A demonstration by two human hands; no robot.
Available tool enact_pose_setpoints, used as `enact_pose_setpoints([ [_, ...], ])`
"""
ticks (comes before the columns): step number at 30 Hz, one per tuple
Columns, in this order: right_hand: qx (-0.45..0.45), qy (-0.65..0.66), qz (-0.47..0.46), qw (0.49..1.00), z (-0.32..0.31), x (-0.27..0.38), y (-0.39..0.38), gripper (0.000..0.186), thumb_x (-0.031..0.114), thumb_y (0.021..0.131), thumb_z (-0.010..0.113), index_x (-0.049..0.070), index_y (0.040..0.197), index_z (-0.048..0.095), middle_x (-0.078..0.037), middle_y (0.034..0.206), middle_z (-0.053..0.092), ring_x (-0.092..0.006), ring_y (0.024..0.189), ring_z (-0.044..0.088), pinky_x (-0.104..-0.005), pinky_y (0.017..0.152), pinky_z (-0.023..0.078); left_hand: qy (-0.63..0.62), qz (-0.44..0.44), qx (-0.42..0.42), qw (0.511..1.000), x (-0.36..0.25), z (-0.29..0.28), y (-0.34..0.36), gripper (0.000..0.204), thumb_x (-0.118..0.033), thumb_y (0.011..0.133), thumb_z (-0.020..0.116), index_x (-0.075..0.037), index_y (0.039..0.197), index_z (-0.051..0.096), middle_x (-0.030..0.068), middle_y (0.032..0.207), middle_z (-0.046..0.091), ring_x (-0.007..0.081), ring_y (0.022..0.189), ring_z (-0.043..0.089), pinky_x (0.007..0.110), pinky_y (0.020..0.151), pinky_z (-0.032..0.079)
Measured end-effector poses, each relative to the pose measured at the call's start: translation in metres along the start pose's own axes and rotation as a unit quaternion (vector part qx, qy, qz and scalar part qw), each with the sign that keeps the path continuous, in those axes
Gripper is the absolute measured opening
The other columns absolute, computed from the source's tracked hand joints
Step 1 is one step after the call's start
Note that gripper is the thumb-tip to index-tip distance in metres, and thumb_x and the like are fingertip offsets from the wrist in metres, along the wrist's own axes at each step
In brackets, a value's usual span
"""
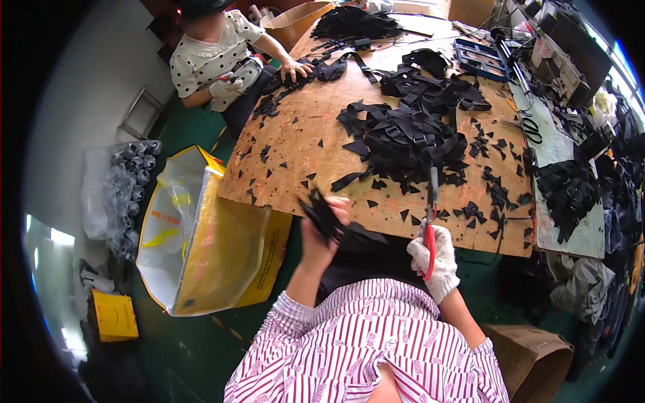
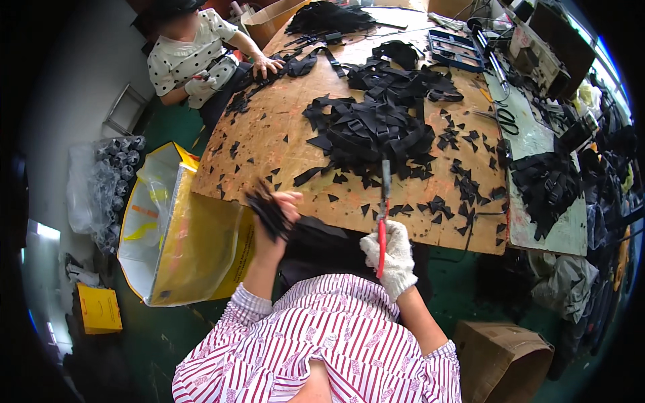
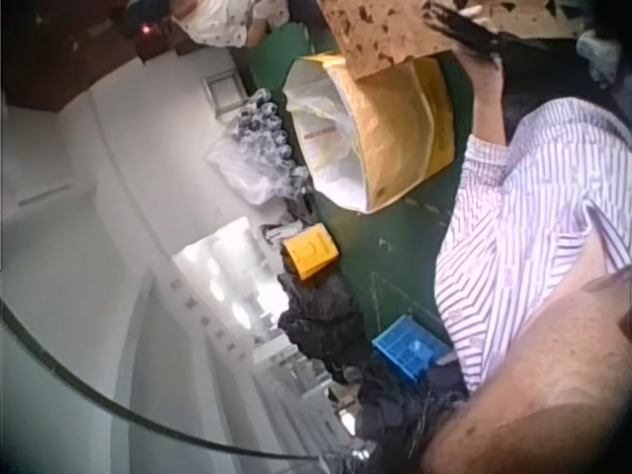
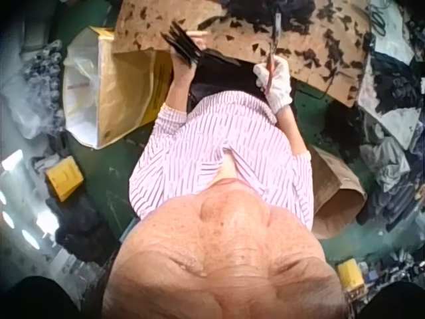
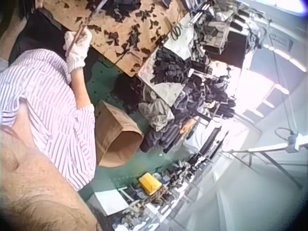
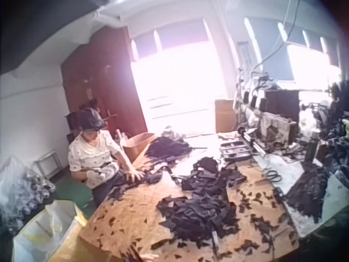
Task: The person uses red-handled scissors to cut black fabric straps into smaller pieces on a wooden workbench. They repeatedly pick up straps, cut them, and place the cut pieces into a yellow bin.
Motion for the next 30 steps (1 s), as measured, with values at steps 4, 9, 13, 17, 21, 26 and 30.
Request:
enact_pose_setpoints([
  [4,-0.024,0.026,0.004,0.999,-0.023,-0.016,0.005,0.040,0.006,0.075,0.068,0.006,0.103,0.040,-0.003,0.075,0.050,-0.0102,0.050,0.050,-0.0227,0.042,0.043,0.226,0.224,-0.060,0.946,-0.060,0.006,0.032,0.013,-0.011,0.088,0.054,-0.003,0.098,0.050,0.0037,0.078,0.053,0.0126,0.072,0.056,0.021,0.071,0.046],
  [9,-0.045,0.030,0.029,0.998,-0.022,-0.015,-0.001,0.040,0.008,0.075,0.069,0.006,0.103,0.040,-0.002,0.076,0.050,-0.0097,0.048,0.049,-0.0222,0.042,0.043,0.401,0.256,-0.046,0.878,-0.072,0.030,0.085,0.015,0.000,0.082,0.056,-0.001,0.097,0.054,0.0041,0.084,0.061,0.0111,0.074,0.059,0.024,0.062,0.047],
  [13,-0.055,0.033,0.030,0.997,-0.024,-0.016,0.001,0.041,0.009,0.075,0.070,0.004,0.103,0.040,-0.003,0.075,0.052,-0.0099,0.051,0.050,-0.0225,0.044,0.044,0.522,0.182,0.010,0.833,-0.027,0.057,0.143,0.015,0.003,0.077,0.058,0.001,0.091,0.059,0.0050,0.082,0.064,0.0103,0.073,0.059,0.025,0.067,0.047],
  [17,-0.066,0.042,0.015,0.997,-0.033,-0.025,0.006,0.042,0.008,0.075,0.070,0.004,0.104,0.039,-0.003,0.075,0.051,-0.0100,0.052,0.050,-0.0229,0.045,0.045,0.533,0.132,0.042,0.834,0.028,0.058,0.207,0.018,-0.001,0.070,0.066,0.003,0.086,0.061,0.0107,0.079,0.065,0.0177,0.076,0.062,0.030,0.068,0.048],
  [21,-0.078,0.053,0.022,0.995,-0.044,-0.026,0.006,0.042,0.007,0.075,0.070,0.005,0.104,0.039,-0.003,0.076,0.051,-0.0102,0.052,0.050,-0.0227,0.045,0.045,0.624,0.115,0.095,0.767,0.066,0.077,0.242,0.023,-0.015,0.071,0.066,0.002,0.085,0.063,0.0235,0.083,0.064,0.0376,0.083,0.062,0.039,0.072,0.049],
  [26,-0.107,0.071,0.040,0.991,-0.053,-0.027,0.008,0.042,0.005,0.076,0.069,0.005,0.105,0.039,-0.003,0.079,0.047,-0.0099,0.053,0.050,-0.0219,0.045,0.045,0.711,0.142,0.101,0.682,0.106,0.075,0.273,0.019,-0.010,0.072,0.063,0.002,0.087,0.063,0.0236,0.090,0.062,0.0386,0.090,0.060,0.041,0.079,0.048],
  [30,-0.122,0.084,0.046,0.988,-0.056,-0.027,0.010,0.042,0.005,0.077,0.069,0.005,0.106,0.039,-0.003,0.080,0.048,-0.0093,0.055,0.051,-0.0213,0.046,0.046,0.743,0.165,0.113,0.639,0.113,0.065,0.268,0.028,-0.002,0.071,0.059,-0.001,0.099,0.060,0.0199,0.103,0.057,0.0373,0.098,0.056,0.040,0.087,0.046],
])
Point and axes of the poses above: each hand's wrist, its own y-axis towards the middle knuckle, its own z-axis out of the palm, x = y × z, the point moved 1 cm from there along y, towards the middle knuckle
